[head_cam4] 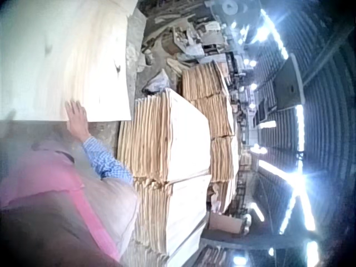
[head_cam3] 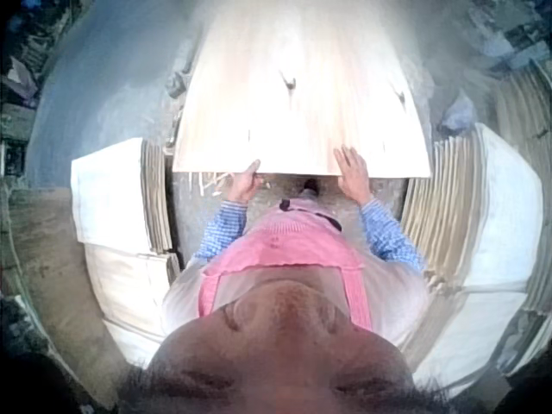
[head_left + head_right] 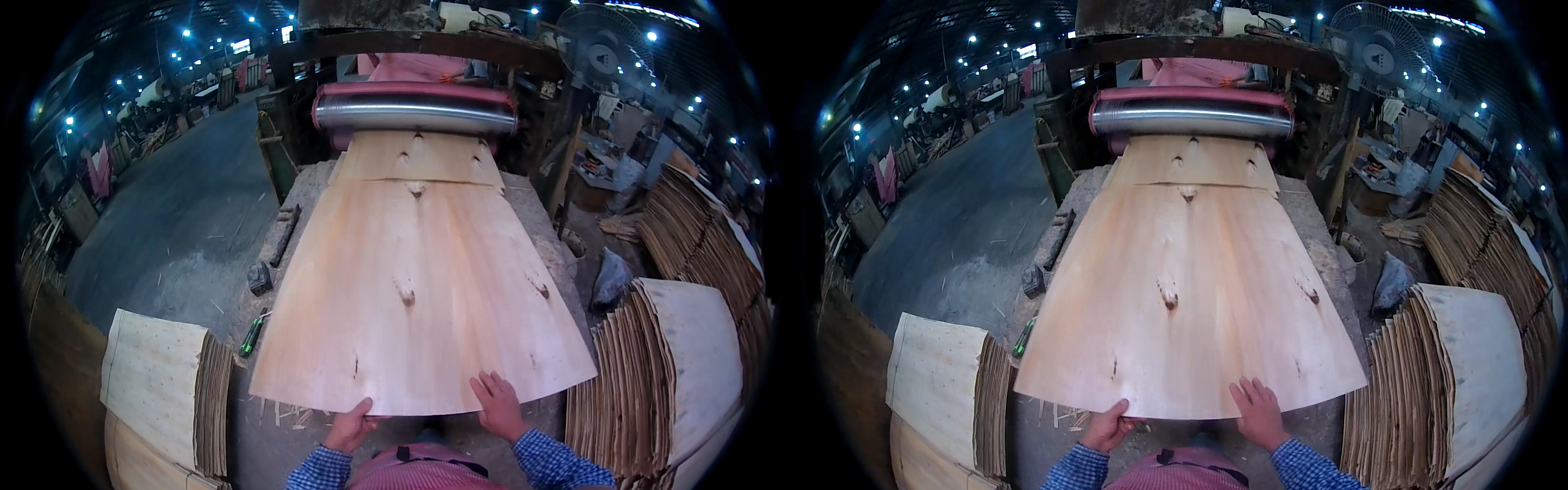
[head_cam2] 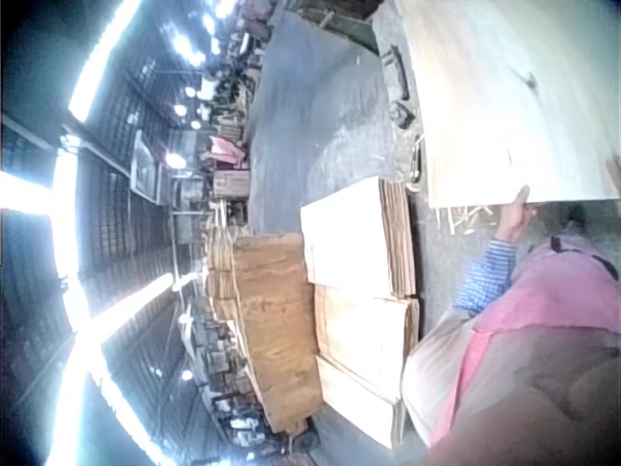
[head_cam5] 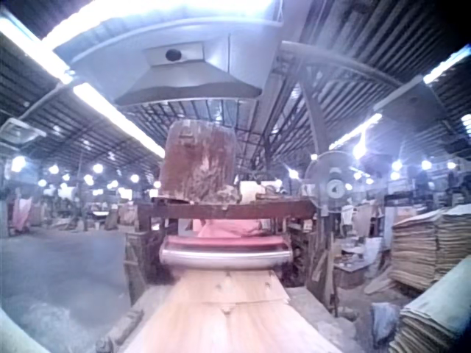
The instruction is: The person picks up thin wood veneer sheets from a stack and feeds them through a motorized glue spreading machine one at a time.
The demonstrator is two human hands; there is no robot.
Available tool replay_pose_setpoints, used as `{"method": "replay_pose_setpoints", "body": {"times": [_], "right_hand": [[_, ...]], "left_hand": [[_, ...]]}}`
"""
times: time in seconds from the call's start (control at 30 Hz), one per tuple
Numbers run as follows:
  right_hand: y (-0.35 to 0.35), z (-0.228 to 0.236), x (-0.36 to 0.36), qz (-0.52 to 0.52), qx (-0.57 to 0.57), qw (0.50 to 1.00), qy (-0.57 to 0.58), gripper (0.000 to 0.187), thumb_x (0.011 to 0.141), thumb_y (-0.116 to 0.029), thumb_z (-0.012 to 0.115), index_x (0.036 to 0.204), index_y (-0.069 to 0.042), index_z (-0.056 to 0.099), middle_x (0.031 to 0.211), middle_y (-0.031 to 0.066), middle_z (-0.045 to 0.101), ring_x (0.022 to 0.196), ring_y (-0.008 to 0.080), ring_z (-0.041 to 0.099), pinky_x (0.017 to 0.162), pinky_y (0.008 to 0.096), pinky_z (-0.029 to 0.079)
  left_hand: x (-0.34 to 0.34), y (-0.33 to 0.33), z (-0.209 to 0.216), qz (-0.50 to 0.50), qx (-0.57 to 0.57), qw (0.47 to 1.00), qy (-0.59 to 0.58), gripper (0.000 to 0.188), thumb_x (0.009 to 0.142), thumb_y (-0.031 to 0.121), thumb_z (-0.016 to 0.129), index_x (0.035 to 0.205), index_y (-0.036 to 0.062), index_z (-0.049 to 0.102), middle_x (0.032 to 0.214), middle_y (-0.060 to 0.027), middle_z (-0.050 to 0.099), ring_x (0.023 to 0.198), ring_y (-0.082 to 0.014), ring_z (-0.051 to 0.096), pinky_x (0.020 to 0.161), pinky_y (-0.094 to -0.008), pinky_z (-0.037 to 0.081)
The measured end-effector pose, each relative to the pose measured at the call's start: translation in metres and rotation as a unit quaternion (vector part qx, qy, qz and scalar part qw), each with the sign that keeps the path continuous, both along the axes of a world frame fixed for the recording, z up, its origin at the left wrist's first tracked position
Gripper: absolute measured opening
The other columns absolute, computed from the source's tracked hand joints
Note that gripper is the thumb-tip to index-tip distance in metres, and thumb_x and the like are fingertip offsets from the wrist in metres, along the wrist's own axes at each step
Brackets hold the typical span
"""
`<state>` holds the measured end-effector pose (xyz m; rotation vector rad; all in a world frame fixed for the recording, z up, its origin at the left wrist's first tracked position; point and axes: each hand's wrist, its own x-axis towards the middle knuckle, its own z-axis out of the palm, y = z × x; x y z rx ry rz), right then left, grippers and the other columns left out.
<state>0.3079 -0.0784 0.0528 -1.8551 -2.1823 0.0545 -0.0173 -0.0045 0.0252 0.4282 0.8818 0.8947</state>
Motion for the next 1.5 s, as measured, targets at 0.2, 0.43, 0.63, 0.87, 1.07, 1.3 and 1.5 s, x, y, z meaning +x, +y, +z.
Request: {"method": "replay_pose_setpoints", "body": {"times": [0.2, 0.43, 0.63, 0.87, 1.07, 1.3, 1.5], "right_hand": [[-0.033, -0.015, -0.02, -0.031, -0.064, 0.997, 0.02, 0.073, 0.07, -0.009, 0.064, 0.141, -0.01, 0.047, 0.139, 0.0178, 0.048, 0.13, 0.0416, 0.043, 0.103, 0.0548, 0.037], [-0.039, -0.009, -0.013, 0.017, -0.092, 0.995, 0.029, 0.07, 0.068, -0.016, 0.068, 0.136, -0.011, 0.052, 0.137, 0.0154, 0.049, 0.126, 0.0403, 0.045, 0.102, 0.0532, 0.037], [0.004, 0.016, 0.004, 0.013, -0.077, 0.996, 0.052, 0.069, 0.069, -0.011, 0.064, 0.136, -0.008, 0.05, 0.139, 0.0173, 0.047, 0.128, 0.0393, 0.043, 0.102, 0.0544, 0.036], [0.122, -0.045, 0.048, -0.001, -0.049, 0.999, 0.012, 0.071, 0.074, -0.006, 0.06, 0.143, -0.008, 0.044, 0.146, 0.0178, 0.042, 0.137, 0.0412, 0.035, 0.109, 0.0581, 0.029], [0.238, -0.091, 0.067, 0.01, -0.027, 0.999, 0.02, 0.072, 0.077, -0.001, 0.056, 0.147, -0.01, 0.038, 0.152, 0.0165, 0.036, 0.139, 0.0404, 0.031, 0.113, 0.0579, 0.025], [0.34, -0.094, 0.09, -0.044, -0.027, 0.998, -0.036, 0.062, 0.086, -0.01, 0.057, 0.145, -0.013, 0.04, 0.151, 0.0138, 0.037, 0.14, 0.0377, 0.033, 0.112, 0.0573, 0.028], [0.351, -0.098, 0.058, -0.076, -0.154, 0.985, -0.005, 0.053, 0.092, -0.024, 0.055, 0.142, -0.01, 0.045, 0.149, 0.0147, 0.04, 0.141, 0.0381, 0.032, 0.111, 0.0573, 0.029]], "left_hand": [[-0.035, -0.03, -0.032, -0.057, -0.132, 0.99, -0.009, 0.041, 0.102, 0.022, 0.049, 0.135, -0.0005, 0.042, 0.113, -0.0182, 0.066, 0.086, -0.0267, 0.071, 0.055, -0.0252, 0.052], [-0.03, -0.048, -0.026, -0.082, -0.189, 0.978, 0.027, 0.037, 0.101, 0.032, 0.053, 0.124, 0.0034, 0.055, 0.099, -0.0088, 0.069, 0.065, -0.0144, 0.059, 0.054, -0.0238, 0.047], [-0.024, -0.001, -0.029, -0.059, -0.143, 0.987, -0.046, 0.038, 0.104, 0.025, 0.045, 0.13, -0.0025, 0.045, 0.113, -0.021, 0.066, 0.09, -0.0276, 0.071, 0.063, -0.0289, 0.055], [0.01, 0.028, -0.012, 0.052, -0.122, 0.984, -0.123, 0.033, 0.105, 0.026, 0.042, 0.117, -0.0013, 0.054, 0.103, -0.018, 0.07, 0.091, -0.027, 0.071, 0.071, -0.0323, 0.057], [-0.031, -0.025, -0.054, 0.129, -0.216, 0.967, 0.035, 0.027, 0.103, 0.027, 0.047, 0.107, 0.0045, 0.061, 0.093, -0.0079, 0.072, 0.08, -0.0196, 0.071, 0.063, -0.0264, 0.058], [-0.01, -0.032, -0.06, 0.216, -0.258, 0.933, 0.124, 0.018, 0.099, 0.021, 0.053, 0.103, 0.0055, 0.062, 0.092, -0.006, 0.07, 0.081, -0.0189, 0.07, 0.065, -0.0267, 0.058], [0.002, -0.018, -0.082, 0.252, -0.246, 0.925, 0.139, 0.018, 0.099, 0.02, 0.053, 0.106, 0.0048, 0.061, 0.094, -0.0047, 0.068, 0.084, -0.0164, 0.068, 0.069, -0.0271, 0.058]]}}
